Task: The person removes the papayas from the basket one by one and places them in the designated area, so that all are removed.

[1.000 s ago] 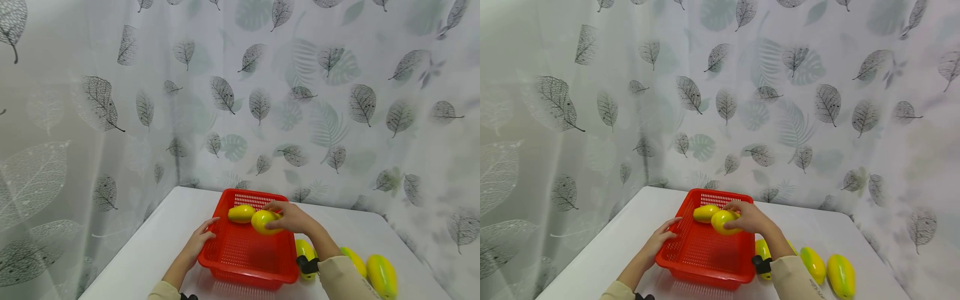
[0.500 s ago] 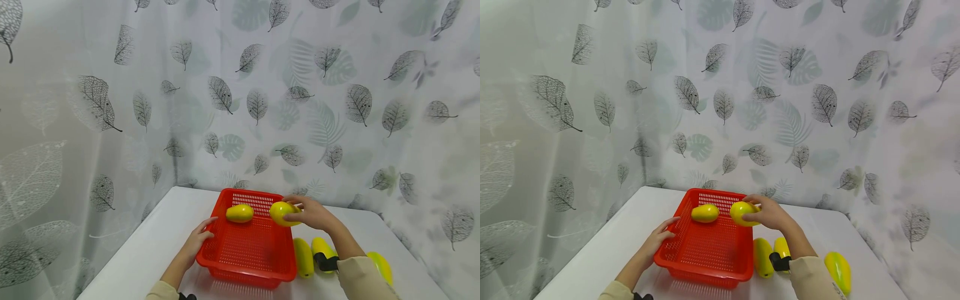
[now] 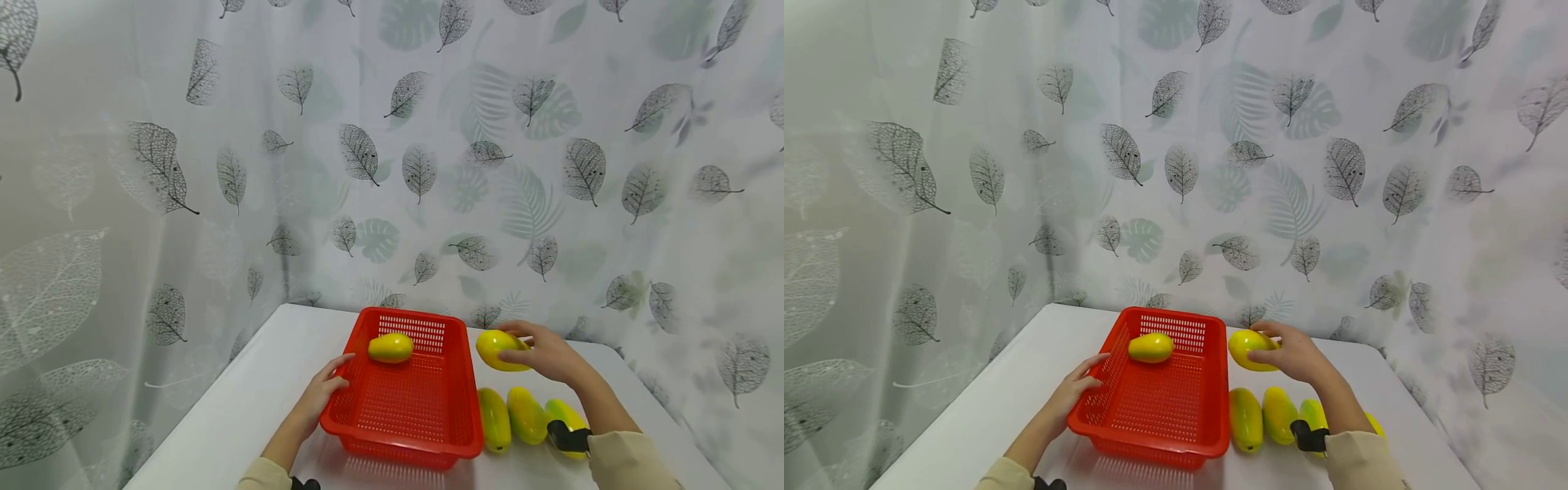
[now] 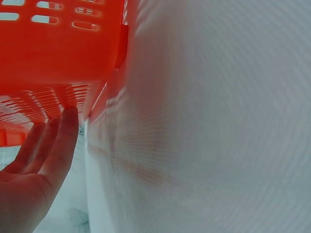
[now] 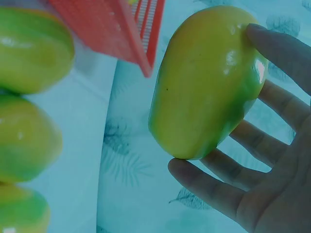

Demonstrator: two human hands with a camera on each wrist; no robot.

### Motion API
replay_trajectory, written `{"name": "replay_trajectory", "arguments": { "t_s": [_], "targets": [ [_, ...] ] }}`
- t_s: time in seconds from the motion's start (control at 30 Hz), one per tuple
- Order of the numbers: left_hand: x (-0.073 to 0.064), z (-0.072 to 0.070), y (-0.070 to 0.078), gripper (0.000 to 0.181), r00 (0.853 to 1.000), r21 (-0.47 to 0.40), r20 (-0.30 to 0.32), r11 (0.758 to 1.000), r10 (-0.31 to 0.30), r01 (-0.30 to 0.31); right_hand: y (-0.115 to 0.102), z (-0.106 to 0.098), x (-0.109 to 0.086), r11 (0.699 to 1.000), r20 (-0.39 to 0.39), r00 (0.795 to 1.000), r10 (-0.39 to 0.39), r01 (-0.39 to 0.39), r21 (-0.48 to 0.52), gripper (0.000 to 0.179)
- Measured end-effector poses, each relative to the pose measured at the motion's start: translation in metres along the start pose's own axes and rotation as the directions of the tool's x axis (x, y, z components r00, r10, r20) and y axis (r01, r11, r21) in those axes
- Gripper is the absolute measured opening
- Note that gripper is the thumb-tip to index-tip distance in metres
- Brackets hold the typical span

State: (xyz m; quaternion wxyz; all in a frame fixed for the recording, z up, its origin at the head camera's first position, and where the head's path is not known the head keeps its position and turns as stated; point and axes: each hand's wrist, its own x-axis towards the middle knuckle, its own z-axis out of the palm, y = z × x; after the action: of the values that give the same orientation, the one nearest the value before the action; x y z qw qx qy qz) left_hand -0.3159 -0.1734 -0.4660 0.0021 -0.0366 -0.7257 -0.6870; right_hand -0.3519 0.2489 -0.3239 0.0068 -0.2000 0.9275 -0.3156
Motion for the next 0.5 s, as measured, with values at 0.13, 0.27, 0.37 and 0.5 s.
{"name": "replay_trajectory", "arguments": {
  "t_s": [0.13, 0.27, 0.37, 0.5],
  "targets": [
    [0.000, -0.001, 0.000, 0.058, 1.000, -0.002, -0.008, 1.000, 0.001, -0.001, 0.013, -0.009, -0.009, 0.998, -0.032, 0.999, 0.041, -0.042, -0.044, 0.065],
    [-0.001, -0.002, -0.001, 0.058, 1.000, 0.010, -0.014, 1.000, -0.002, 0.002, 0.031, -0.016, -0.019, 0.991, -0.054, 0.994, 0.096, -0.100, -0.092, 0.069],
    [-0.002, -0.003, -0.001, 0.059, 1.000, 0.008, -0.011, 1.000, -0.010, 0.010, 0.045, -0.022, -0.027, 0.984, -0.066, 0.990, 0.126, -0.133, -0.120, 0.071],
    [-0.002, -0.003, -0.001, 0.059, 1.000, 0.001, -0.007, 1.000, -0.009, 0.009, 0.065, -0.032, -0.036, 0.969, -0.093, 0.981, 0.172, -0.185, -0.165, 0.076]
  ]
}}
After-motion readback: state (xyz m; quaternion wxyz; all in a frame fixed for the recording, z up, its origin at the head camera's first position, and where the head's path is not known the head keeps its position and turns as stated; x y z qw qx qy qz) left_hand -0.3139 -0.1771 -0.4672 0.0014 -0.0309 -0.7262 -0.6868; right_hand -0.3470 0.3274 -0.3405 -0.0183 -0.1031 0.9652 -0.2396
